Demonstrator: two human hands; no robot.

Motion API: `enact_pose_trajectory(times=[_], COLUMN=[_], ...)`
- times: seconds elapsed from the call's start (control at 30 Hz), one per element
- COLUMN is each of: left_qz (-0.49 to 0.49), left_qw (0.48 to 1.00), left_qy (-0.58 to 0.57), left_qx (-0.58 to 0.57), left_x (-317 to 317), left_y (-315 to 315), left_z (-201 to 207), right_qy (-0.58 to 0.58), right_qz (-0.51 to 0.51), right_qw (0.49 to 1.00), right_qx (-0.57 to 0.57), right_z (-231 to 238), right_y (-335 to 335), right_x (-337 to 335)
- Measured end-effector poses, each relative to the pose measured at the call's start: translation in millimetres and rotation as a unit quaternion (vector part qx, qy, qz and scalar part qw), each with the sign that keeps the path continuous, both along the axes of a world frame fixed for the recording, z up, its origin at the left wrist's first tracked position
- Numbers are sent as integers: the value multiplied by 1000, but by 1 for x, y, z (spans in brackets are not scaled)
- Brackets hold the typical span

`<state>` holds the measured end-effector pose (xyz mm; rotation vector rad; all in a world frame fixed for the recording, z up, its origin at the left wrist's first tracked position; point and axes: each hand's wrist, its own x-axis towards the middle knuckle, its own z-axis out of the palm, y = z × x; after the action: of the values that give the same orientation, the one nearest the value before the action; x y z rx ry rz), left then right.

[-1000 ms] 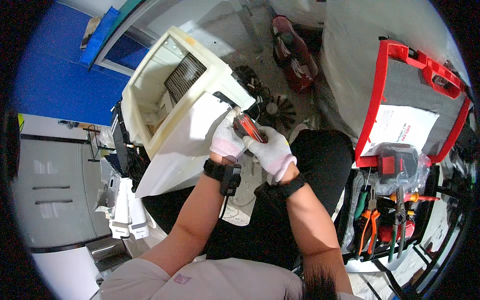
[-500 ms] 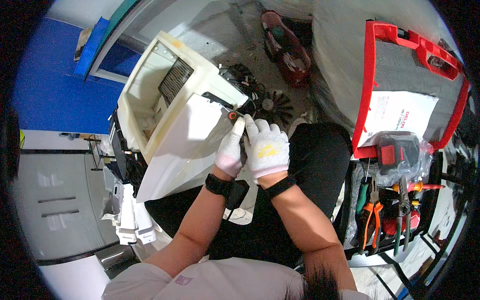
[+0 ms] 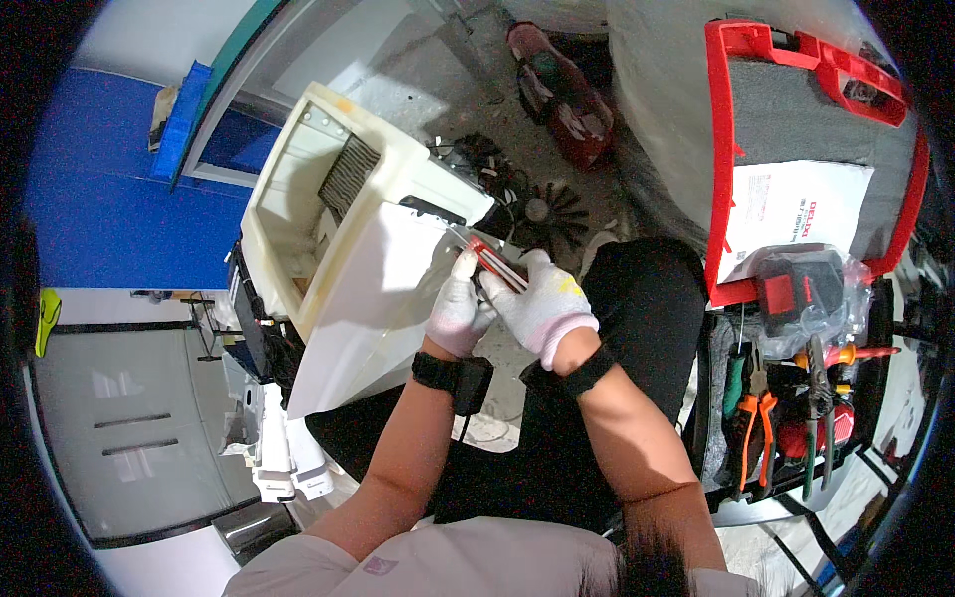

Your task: The person is working on a robotic device, connecting internal wiring and adjusting the plastic housing using a multi-tool.

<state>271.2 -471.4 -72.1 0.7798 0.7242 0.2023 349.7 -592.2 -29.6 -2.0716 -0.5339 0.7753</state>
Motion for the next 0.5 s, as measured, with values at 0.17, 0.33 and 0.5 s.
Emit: enact_pose_trajectory(times=[0.17, 0.33, 0.5], left_qz=[-38, -14, -63], left_qw=[998, 999, 996], left_qy=[-40, -51, 1], left_qx=[-4, -3, 58], left_x=[-2, 1, -2], left_y=[-3, -4, 4], left_z=[6, 1, -2], right_qy=[-241, -213, 219], right_qz=[-46, -80, -57], right_qw=[968, 966, 970], right_qx=[48, 120, 87], right_z=[-3, 1, 5], right_y=[11, 10, -1], right_x=[-19, -20, -2])
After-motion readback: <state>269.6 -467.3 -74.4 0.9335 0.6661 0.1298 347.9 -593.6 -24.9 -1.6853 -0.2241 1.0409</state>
